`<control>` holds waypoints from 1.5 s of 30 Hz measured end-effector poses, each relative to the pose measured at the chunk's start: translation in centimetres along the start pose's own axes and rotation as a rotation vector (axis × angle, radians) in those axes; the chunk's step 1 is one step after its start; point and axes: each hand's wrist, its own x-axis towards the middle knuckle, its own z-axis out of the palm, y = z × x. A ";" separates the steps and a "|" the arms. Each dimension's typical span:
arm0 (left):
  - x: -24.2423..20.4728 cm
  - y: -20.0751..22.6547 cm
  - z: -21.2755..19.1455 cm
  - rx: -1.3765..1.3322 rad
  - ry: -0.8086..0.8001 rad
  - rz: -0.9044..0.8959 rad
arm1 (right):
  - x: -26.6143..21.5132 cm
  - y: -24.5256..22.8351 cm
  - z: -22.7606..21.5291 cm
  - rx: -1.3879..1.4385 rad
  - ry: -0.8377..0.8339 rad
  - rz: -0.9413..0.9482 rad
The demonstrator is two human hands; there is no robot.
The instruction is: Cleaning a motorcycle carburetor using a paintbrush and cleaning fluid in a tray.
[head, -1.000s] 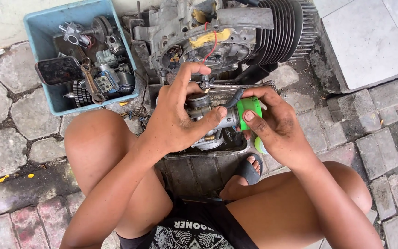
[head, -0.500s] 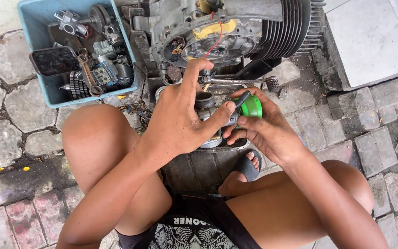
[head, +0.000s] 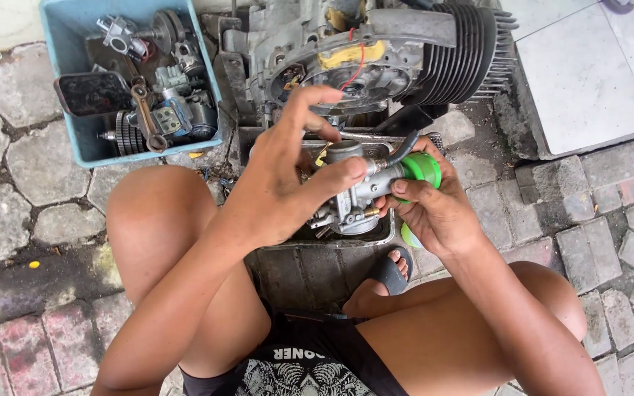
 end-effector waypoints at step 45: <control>0.6 -1.9 3.1 -0.384 0.214 0.093 | -2.5 -5.6 2.2 0.154 -0.009 -0.014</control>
